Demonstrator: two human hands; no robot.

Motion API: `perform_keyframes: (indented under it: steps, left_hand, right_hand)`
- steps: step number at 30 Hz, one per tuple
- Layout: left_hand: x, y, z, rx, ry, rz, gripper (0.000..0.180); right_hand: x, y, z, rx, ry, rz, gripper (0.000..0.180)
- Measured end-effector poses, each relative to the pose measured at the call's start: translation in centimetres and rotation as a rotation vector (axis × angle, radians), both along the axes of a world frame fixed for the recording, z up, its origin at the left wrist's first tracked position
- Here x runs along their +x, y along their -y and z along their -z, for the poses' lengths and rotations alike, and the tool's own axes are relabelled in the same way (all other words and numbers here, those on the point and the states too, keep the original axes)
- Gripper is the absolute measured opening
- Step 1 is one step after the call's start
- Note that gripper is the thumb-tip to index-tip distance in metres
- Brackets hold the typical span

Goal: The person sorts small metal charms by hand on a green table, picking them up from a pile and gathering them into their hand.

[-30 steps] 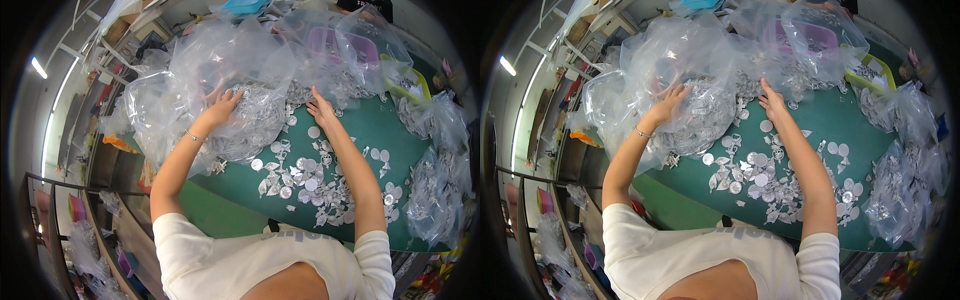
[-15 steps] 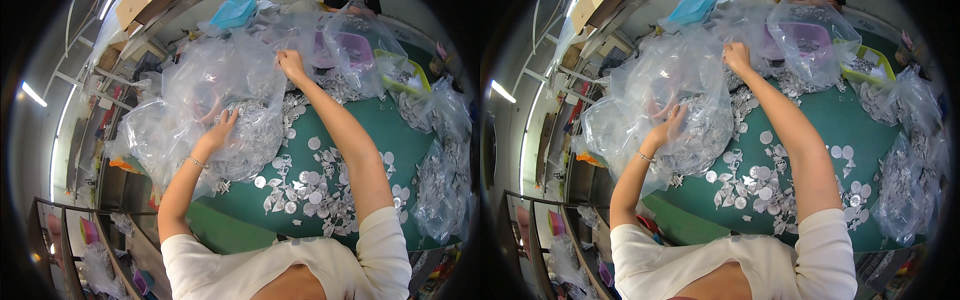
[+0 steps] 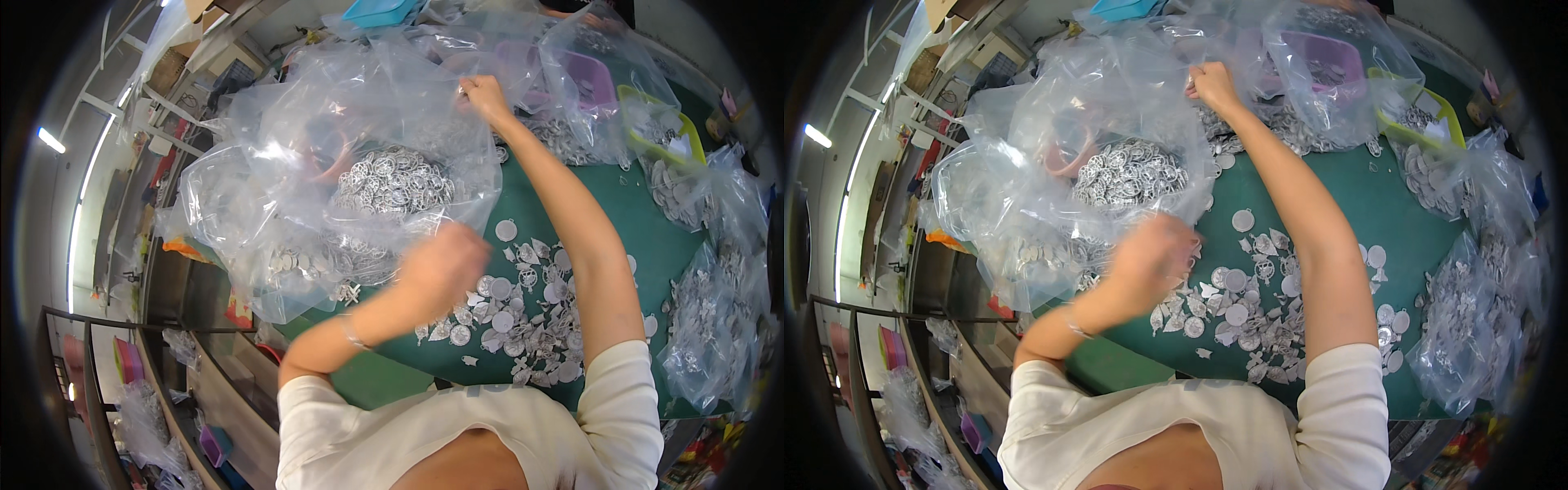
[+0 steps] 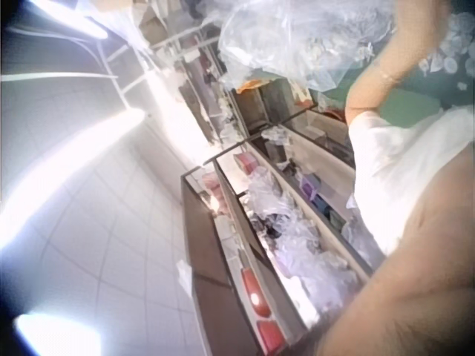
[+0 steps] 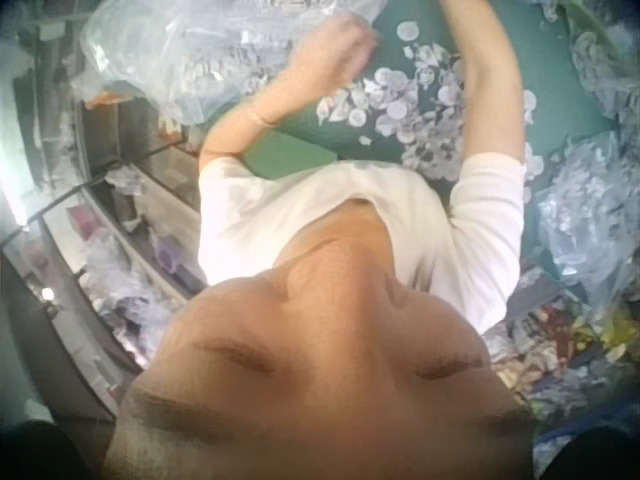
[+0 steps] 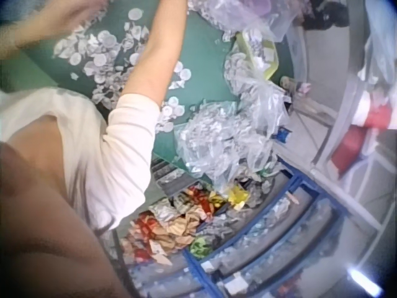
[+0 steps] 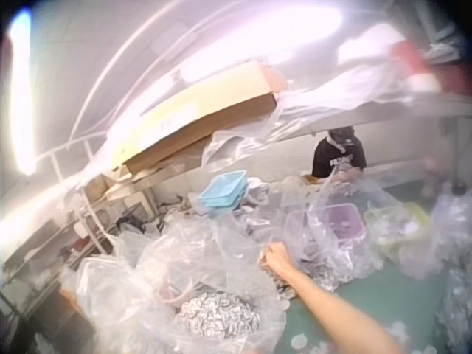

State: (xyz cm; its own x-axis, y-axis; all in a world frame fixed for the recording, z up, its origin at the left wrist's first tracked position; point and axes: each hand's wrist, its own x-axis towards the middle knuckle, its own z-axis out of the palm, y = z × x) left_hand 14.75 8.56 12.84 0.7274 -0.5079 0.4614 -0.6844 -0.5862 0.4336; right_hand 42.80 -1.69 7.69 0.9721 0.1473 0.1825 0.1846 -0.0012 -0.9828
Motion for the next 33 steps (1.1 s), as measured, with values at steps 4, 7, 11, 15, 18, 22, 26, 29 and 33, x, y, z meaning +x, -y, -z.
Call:
perform_keyframes:
  steps: [4,7,11,15,18,22,26,29,33]
  left_hand:
    - [-1.3,6.4,6.8,-0.213,0.145,0.253,0.033]
    - [1.1,7.6,10.2,-0.076,0.002,-0.013,0.025]
    - [7.7,4.0,16.0,0.232,-0.091,-0.533,0.017]
    - [10.8,1.8,19.4,0.453,0.254,-0.539,0.033]
    - [12.2,2.9,17.7,0.629,0.348,-0.524,0.041]
    - [13.6,3.8,17.7,0.571,0.312,-0.559,0.04]
    - [14.3,3.9,18.3,0.478,0.263,-0.596,0.039]
    - [14.3,4.0,18.4,0.418,0.244,-0.61,0.038]
    - [13.2,4.1,19.0,0.342,0.198,-0.614,0.037]
  right_hand:
    - [1.0,0.2,0.4,0.134,0.004,-0.094,0.032]
    - [0.3,1.4,1.7,0.109,0.044,-0.097,0.032]
    - [-1.5,2.0,1.3,0.145,0.047,-0.118,0.032]
    - [-4.8,2.7,4.3,-0.222,0.116,-0.123,0.035]
    - [-7.4,4.1,6.9,-0.447,0.31,-0.175,0.031]
    - [-8.7,5.4,9.7,-0.715,0.688,-0.212,0.025]
    - [-8.6,5.0,11.7,-0.971,0.504,-0.04,0.028]
    - [-6.9,4.1,13.3,-0.936,0.477,0.029,0.029]
    - [-3.9,3.4,17.1,-1.119,0.373,-0.059,0.034]
